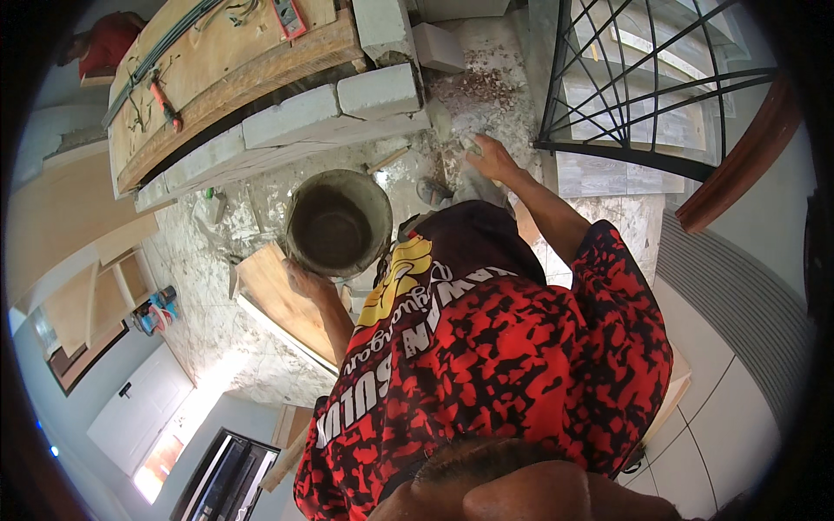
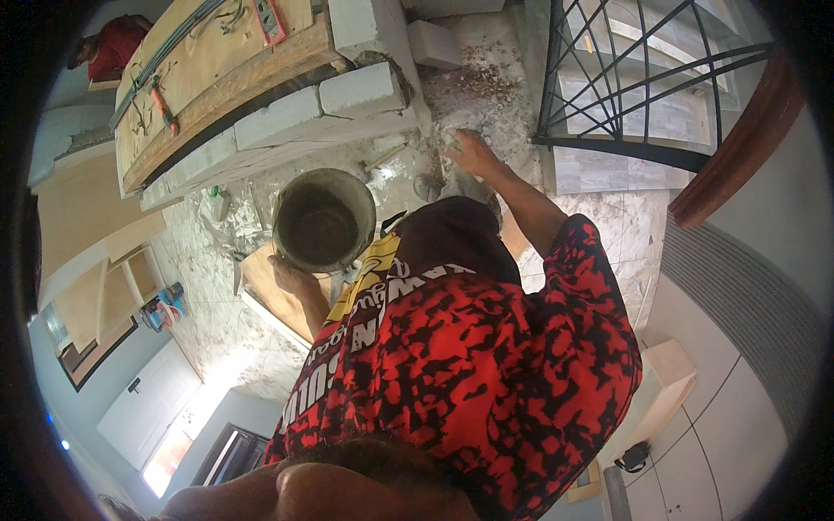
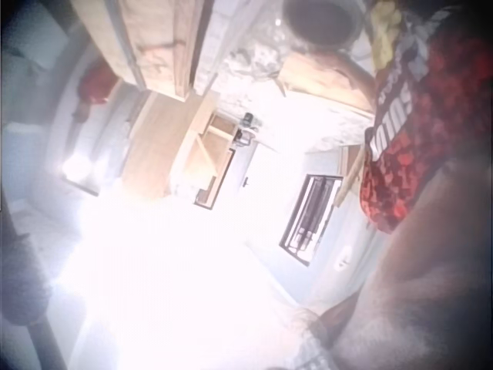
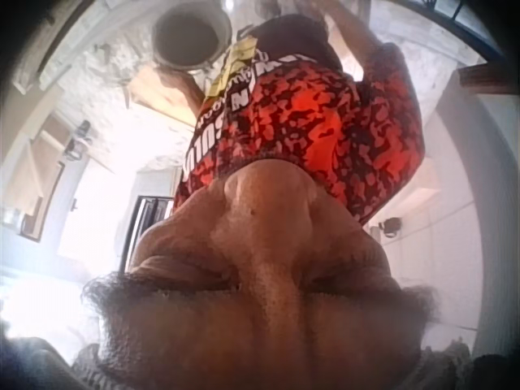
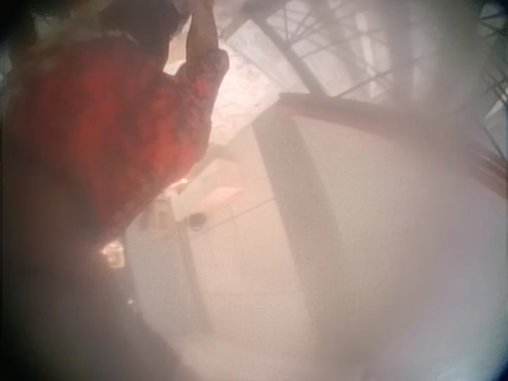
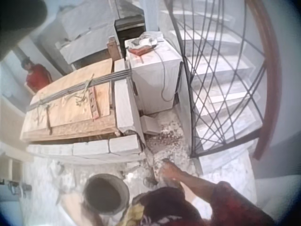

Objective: The person cuts a lightweight concrete block with a saw, applies mortar to the side of the block with a trowel, and positions it on a wall.

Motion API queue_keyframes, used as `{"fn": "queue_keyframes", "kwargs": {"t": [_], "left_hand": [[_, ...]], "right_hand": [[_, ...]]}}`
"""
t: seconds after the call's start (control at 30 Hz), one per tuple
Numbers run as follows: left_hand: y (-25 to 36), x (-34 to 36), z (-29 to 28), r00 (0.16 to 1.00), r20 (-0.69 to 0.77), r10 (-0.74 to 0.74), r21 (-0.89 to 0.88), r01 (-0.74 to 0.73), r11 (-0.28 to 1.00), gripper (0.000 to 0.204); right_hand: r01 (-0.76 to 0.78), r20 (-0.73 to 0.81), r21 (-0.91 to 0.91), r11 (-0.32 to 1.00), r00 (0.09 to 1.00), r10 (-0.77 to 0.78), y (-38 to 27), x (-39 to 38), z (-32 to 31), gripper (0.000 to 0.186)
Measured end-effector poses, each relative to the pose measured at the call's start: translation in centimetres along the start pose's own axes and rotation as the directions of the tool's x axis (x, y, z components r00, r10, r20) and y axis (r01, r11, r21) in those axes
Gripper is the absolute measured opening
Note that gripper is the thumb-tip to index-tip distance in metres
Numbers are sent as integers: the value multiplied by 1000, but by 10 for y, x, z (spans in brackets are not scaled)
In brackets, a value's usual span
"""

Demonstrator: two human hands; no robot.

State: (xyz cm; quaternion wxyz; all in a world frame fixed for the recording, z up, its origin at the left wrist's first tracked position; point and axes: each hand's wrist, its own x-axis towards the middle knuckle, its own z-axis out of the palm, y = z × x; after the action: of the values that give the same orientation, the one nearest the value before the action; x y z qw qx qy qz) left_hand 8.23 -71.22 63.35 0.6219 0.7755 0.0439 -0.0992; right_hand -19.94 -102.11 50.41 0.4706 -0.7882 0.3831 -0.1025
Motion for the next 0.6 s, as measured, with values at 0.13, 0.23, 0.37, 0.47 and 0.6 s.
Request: {"fn": "queue_keyframes", "kwargs": {"t": [0.13, 0.23, 0.37, 0.47, 0.6], "left_hand": [[-4, 6, 10, 995, 82, 65, -2, -65, 998, 57], [-3, 3, 14, 998, 45, 52, 10, -53, 999, 58], [-14, 8, 0, 999, 32, 42, -49, -40, 998, 58], [1, -4, 15, 998, 57, 13, -6, -12, 1000, 60], [3, -9, 32, 998, 62, 14, -36, -12, 999, 58]], "right_hand": [[-76, 17, -59, 995, 997, 77, 28, 34, 7, 46], [-48, 91, -72, 996, 994, 55, 13, 48, 3, 44], [-30, 88, 119, 992, 996, 20, 10, 29, -10, 41], [-102, -5, 79, 992, 995, 102, 27, 35, 7, 37], [-260, 34, 125, 957, 966, 258, 22, 67, 15, 37]]}}
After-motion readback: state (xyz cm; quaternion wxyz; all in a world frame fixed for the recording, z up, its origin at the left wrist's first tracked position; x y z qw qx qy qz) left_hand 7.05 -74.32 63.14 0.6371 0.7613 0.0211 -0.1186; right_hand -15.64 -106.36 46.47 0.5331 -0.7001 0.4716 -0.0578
